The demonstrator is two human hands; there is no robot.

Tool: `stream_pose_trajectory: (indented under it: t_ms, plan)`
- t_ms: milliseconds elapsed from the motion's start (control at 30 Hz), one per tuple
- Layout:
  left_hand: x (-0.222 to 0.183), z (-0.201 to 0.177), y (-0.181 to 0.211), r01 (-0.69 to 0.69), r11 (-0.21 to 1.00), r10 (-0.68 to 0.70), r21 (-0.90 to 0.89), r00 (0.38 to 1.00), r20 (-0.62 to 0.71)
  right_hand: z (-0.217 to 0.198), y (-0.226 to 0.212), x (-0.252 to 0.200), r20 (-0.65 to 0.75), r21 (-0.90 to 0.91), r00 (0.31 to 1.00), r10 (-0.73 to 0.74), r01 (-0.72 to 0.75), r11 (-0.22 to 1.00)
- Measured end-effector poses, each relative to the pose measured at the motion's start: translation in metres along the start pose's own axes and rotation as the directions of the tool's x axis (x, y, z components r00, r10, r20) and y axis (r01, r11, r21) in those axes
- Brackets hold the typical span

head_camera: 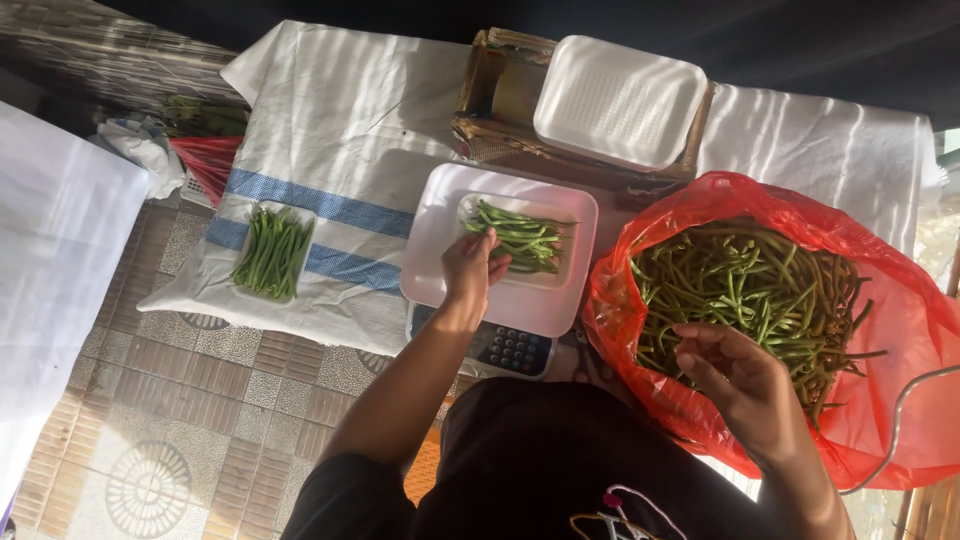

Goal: Sorting and trimming green beans from a large plastic bag into a tray on a digital scale.

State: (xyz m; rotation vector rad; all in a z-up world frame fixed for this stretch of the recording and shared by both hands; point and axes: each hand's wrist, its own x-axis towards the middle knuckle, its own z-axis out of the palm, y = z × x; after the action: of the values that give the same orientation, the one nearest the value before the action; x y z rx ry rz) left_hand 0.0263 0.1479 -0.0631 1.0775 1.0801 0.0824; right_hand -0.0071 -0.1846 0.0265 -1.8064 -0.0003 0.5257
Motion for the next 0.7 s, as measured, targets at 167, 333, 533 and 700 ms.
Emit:
stream_pose_trajectory:
  t_ms: [167, 333, 533, 700]
  plan:
    - [0.006, -0.001, -0.007, -0.041, 0.998, 0.039, 0.052, 0.998, 0.042, 0.001, -0.016, -0.01, -0.047, 0.022, 0.997, 0.058, -0.057, 0.998]
    - [0.027, -0.009, -0.02, -0.066, 0.996, 0.061, 0.064, 0.995, 0.079, -0.012, -0.002, -0.009, -0.051, 0.054, 0.997, 0.05, -0.047, 0.997]
    - [0.05, -0.019, -0.037, -0.054, 0.994, 0.051, 0.099, 0.998, 0.037, -0.057, 0.014, -0.018, -0.287, 0.086, 0.957, -0.04, 0.067, 0.994]
    - [0.009, -0.013, -0.02, -0.176, 0.959, 0.166, 0.222, 0.984, 0.063, -0.089, 0.016, -0.032, -0.543, -0.073, 0.837, -0.073, 0.04, 0.997]
